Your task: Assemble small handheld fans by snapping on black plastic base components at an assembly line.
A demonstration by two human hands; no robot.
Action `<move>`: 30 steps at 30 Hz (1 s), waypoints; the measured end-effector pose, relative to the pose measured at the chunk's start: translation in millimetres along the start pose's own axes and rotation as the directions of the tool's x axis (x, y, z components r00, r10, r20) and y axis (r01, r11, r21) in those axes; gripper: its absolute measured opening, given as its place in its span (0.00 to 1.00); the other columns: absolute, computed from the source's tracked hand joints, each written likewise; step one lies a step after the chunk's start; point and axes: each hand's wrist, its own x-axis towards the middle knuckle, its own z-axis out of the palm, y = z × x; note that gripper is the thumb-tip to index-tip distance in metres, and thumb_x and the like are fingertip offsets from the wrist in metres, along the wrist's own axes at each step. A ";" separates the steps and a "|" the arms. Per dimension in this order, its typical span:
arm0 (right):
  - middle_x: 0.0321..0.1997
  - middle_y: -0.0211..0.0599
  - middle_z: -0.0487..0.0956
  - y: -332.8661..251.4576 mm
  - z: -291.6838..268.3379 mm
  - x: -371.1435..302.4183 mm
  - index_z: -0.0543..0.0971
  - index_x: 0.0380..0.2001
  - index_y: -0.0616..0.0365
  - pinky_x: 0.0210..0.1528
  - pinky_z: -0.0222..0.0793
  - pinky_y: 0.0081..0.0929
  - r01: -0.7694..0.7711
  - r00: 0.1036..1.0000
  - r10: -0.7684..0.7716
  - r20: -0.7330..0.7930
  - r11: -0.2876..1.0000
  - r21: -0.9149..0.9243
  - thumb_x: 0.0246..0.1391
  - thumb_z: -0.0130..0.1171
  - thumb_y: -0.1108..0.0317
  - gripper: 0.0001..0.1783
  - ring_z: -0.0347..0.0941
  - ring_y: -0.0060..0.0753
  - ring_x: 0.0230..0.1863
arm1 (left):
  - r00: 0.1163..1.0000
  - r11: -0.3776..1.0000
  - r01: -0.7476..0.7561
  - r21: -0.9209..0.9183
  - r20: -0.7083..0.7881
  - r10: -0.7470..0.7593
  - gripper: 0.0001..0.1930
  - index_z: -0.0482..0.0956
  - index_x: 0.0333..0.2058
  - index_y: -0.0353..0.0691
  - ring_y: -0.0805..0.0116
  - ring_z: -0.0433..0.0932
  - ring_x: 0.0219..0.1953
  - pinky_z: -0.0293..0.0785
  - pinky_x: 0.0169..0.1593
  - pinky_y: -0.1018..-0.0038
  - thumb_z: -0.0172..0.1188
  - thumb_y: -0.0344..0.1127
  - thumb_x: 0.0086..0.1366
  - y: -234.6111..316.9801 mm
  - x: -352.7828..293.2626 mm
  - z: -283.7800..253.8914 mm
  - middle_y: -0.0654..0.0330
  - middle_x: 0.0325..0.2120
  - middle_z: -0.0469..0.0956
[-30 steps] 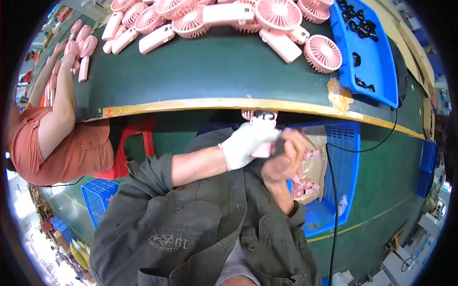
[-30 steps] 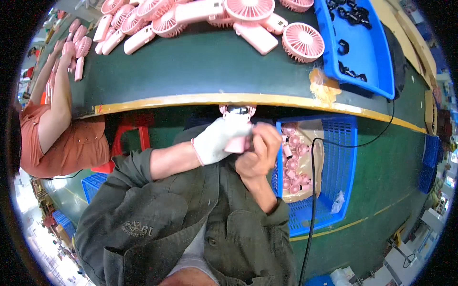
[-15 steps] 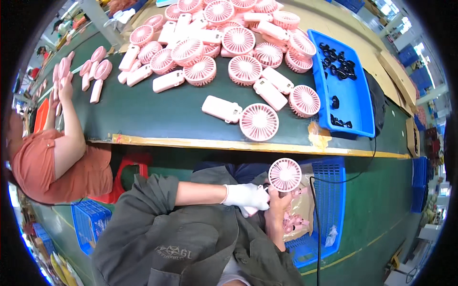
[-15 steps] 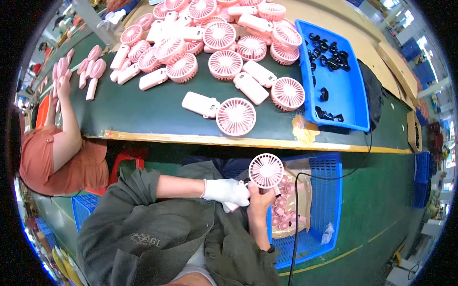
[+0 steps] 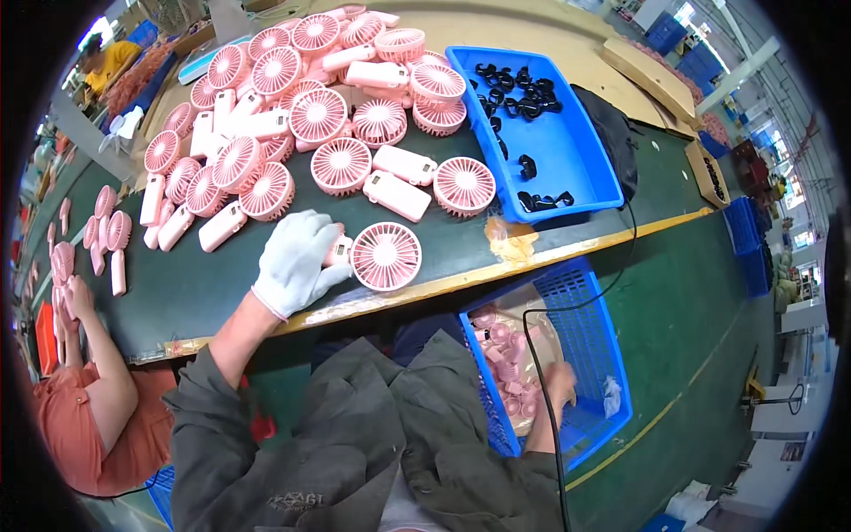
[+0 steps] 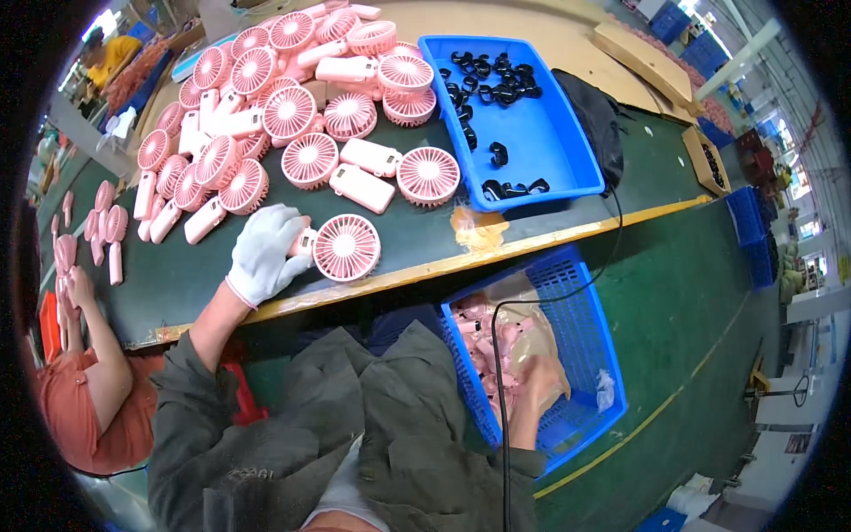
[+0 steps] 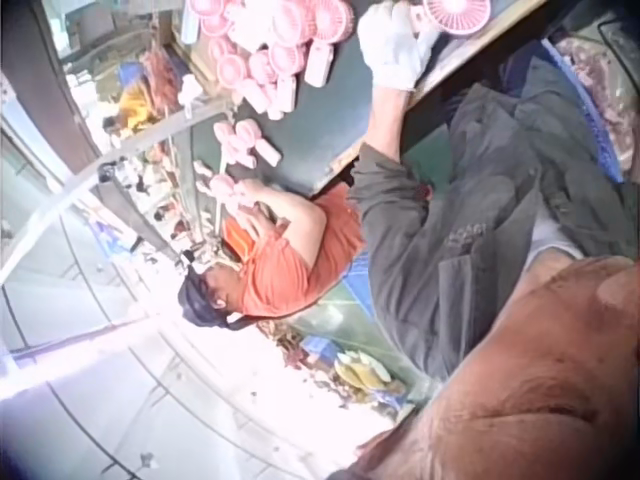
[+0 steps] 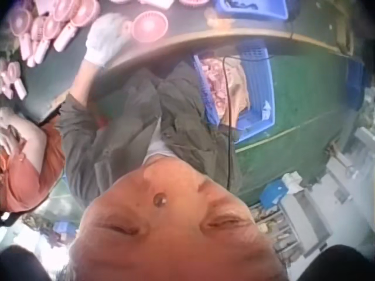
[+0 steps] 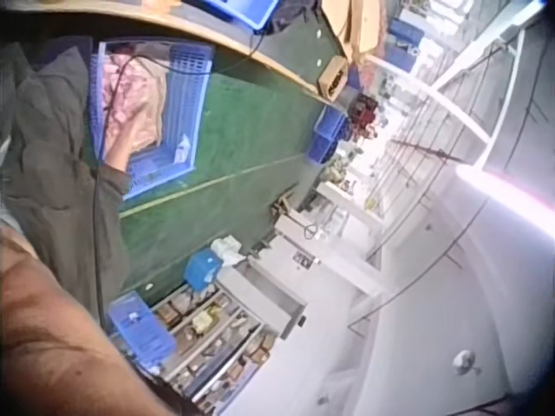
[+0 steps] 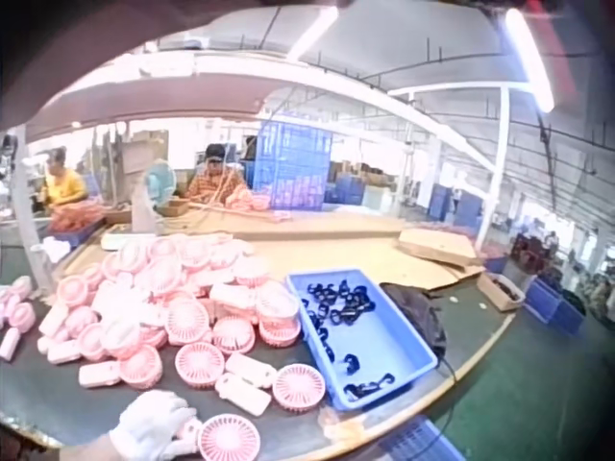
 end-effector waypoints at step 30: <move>0.24 0.41 0.73 -222.1 95.7 -29.6 0.78 0.36 0.66 0.27 0.69 0.34 0.844 0.491 -0.820 0.295 0.532 0.074 0.58 0.58 0.69 0.09 0.69 0.34 0.24 | 0.991 0.994 0.071 -0.088 -0.106 -0.081 0.22 0.77 0.23 0.43 0.57 0.77 0.27 0.74 0.27 0.63 0.61 0.59 0.52 36.6 -8.7 31.9 0.58 0.23 0.76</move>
